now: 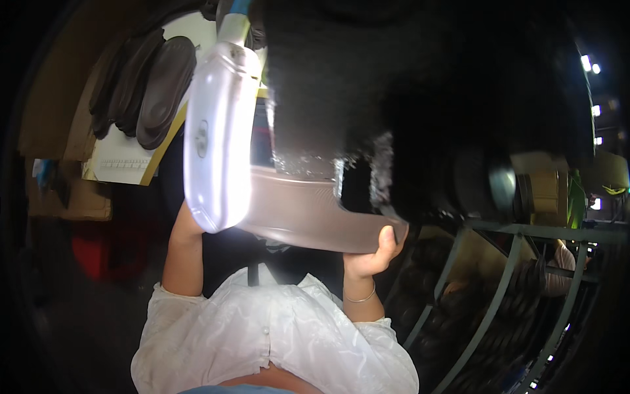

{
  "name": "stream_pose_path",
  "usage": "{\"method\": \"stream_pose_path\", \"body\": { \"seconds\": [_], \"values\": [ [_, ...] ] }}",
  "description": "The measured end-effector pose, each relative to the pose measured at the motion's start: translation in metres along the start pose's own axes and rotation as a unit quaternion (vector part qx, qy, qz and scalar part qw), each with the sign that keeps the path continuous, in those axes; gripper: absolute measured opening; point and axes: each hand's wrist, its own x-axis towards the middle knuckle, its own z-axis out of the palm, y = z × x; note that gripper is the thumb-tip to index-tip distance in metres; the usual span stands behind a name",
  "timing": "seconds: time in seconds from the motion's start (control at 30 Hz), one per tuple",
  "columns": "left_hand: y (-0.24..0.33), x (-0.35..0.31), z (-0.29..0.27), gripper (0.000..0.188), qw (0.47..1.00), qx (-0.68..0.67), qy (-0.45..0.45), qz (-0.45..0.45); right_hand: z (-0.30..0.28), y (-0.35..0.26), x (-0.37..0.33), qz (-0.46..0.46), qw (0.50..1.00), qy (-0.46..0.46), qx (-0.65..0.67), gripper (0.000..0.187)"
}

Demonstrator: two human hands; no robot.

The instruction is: The person repeatedly picks up brown shoe soles from a pile on a table and presses them against a rotating grinding wheel on a green machine. They handle the soles one at a time, turning them to smooth different edges, and place the finished soles back onto the table.

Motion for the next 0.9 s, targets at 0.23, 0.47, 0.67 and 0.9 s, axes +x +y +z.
{"method": "stream_pose_path", "body": {
  "seconds": [0.23, 0.47, 0.67, 0.9],
  "values": [
    [-0.026, -0.014, -0.046, 0.029, 0.996, 0.067, 0.005, -0.060, 0.026, 0.009, -0.008, -0.035, 0.995, -0.098, -0.012, 0.028],
    [-0.060, -0.037, -0.065, 0.040, 0.988, 0.063, -0.044, -0.133, 0.029, 0.013, 0.010, 0.021, 0.977, -0.210, 0.002, 0.034],
    [-0.079, -0.058, -0.050, 0.039, 0.972, 0.142, -0.126, -0.139, 0.067, 0.012, 0.020, 0.143, 0.935, -0.322, -0.033, 0.037],
    [-0.023, -0.045, -0.072, 0.033, 0.948, 0.262, 0.181, 0.021, 0.072, 0.074, 0.011, 0.206, 0.883, -0.396, -0.144, 0.041]
  ]
}}
